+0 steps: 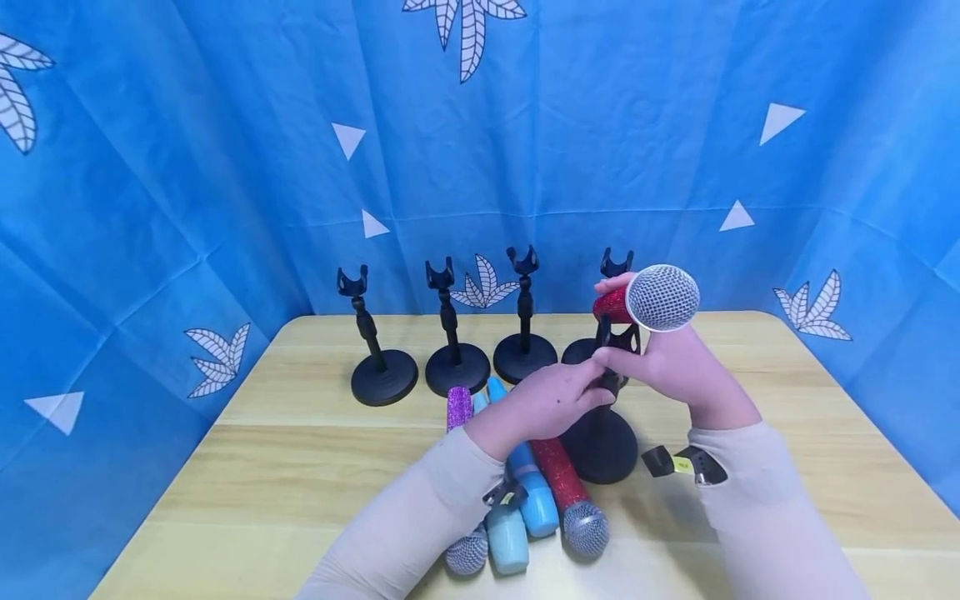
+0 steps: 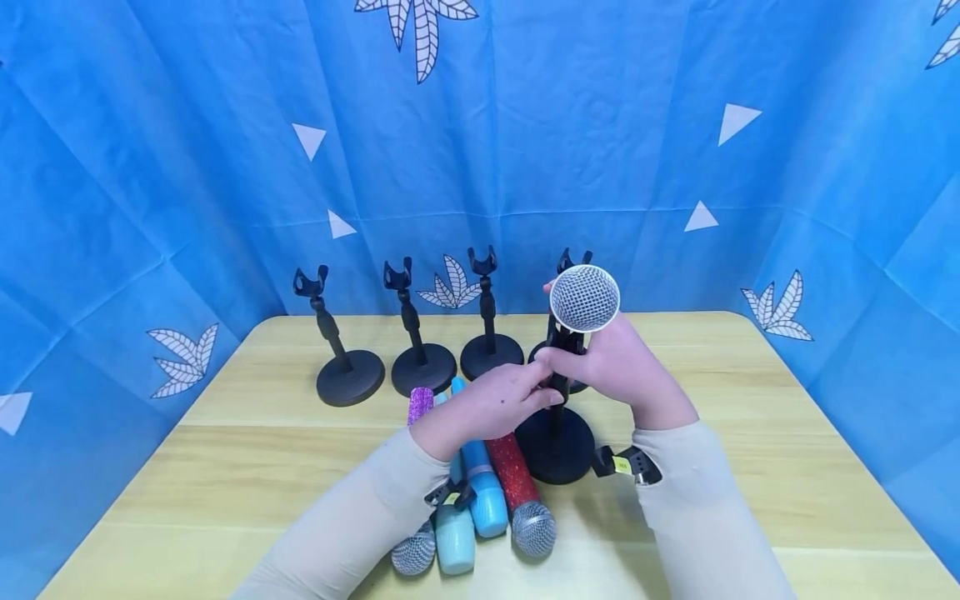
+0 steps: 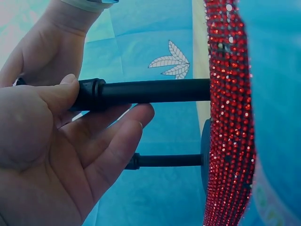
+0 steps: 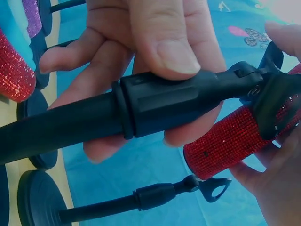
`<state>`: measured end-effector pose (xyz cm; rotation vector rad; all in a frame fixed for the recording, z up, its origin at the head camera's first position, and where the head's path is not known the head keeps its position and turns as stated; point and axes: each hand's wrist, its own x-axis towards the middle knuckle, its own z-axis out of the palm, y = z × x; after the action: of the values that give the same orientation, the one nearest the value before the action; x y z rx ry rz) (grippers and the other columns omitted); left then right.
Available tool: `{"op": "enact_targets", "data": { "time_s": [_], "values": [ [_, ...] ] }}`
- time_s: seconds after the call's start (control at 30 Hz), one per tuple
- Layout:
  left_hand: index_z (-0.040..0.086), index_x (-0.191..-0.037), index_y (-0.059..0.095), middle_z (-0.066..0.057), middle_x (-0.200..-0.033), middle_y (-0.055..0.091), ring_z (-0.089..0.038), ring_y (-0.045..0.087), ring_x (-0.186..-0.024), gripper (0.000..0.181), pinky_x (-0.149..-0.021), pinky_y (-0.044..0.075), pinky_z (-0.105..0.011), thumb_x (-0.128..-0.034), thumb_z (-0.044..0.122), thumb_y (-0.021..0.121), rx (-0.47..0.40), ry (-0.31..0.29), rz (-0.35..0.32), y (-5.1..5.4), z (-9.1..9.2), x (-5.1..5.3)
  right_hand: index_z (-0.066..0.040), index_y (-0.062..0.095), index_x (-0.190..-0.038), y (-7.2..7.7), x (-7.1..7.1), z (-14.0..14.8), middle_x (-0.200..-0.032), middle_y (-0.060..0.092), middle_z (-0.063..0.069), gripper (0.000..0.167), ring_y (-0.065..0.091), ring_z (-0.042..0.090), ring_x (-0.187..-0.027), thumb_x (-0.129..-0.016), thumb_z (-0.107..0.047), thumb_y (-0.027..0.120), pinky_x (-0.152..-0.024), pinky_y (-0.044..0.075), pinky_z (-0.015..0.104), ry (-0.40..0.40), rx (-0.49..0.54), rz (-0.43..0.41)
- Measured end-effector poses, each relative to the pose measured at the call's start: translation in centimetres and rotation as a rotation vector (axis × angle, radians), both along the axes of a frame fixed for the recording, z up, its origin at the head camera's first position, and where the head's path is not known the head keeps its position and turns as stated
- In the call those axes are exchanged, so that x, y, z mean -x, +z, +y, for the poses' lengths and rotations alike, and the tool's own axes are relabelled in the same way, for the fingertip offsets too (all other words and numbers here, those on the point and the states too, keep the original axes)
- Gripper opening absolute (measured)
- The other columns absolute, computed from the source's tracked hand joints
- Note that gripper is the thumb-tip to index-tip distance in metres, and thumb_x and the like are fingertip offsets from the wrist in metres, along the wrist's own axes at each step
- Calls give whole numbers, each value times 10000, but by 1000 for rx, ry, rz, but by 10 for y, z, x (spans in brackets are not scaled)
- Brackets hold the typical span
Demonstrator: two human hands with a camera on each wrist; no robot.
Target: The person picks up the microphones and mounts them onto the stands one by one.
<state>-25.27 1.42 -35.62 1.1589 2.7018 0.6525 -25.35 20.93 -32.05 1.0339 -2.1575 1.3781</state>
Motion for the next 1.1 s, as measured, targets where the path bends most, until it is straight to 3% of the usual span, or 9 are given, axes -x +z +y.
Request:
{"op": "enact_targets", "data": {
  "time_s": [0.23, 0.37, 0.57, 0.63, 0.87, 1.1],
  "values": [
    [233, -1498, 428, 34, -1305, 657, -114, 607, -1213, 466, -1021, 472, -327, -1069, 409, 473, -2, -8, -10, -1, 1, 0, -32, 428, -1402, -6, 0, 2, -1375, 534, 46, 884, 528, 247, -1251, -653, 87, 883, -1034, 421, 261, -29, 1, -57],
    [261, -1545, 392, 44, -1320, 653, -112, 604, -1219, 511, -1027, 470, -334, -1065, 413, 479, -7, 5, -26, -2, 0, 0, -43, 399, -1412, -8, 1, 1, -1381, 541, 39, 888, 507, 249, -1283, -678, 47, 890, -1064, 401, 296, -57, -34, -70],
    [232, -1465, 447, 32, -1172, 697, -109, 655, -1096, 445, -950, 515, -316, -1061, 413, 490, -1, 15, -23, -3, -1, 1, -62, 392, -1434, -9, 2, -2, -1406, 523, 104, 860, 486, 315, -1315, -722, -27, 873, -1109, 320, 587, -104, -54, -94],
    [231, -1449, 460, 36, -1126, 699, -104, 661, -1055, 429, -926, 522, -306, -1060, 409, 494, -4, 11, -18, -3, -1, 2, -58, 376, -1447, -10, 3, -3, -1391, 525, 119, 870, 490, 322, -1302, -727, -39, 864, -1091, 319, 624, -112, -29, -110],
    [230, -1452, 467, 50, -1056, 692, -84, 660, -983, 440, -886, 529, -282, -1053, 411, 502, -9, 7, -21, -1, -1, 2, -109, 347, -1418, -13, 4, -5, -1289, 544, 33, 860, 506, 194, -1213, -728, -69, 860, -1027, 386, 543, -131, 13, -153],
    [229, -1451, 465, 43, -1067, 696, -87, 661, -972, 430, -870, 531, -275, -1058, 399, 500, -2, 3, -7, 0, -1, 1, -63, 522, -1297, -15, 6, -5, -1256, 584, 41, 617, 541, 191, -1119, -771, -56, 845, -1008, 402, 397, -125, -6, -120]
  ]
}}
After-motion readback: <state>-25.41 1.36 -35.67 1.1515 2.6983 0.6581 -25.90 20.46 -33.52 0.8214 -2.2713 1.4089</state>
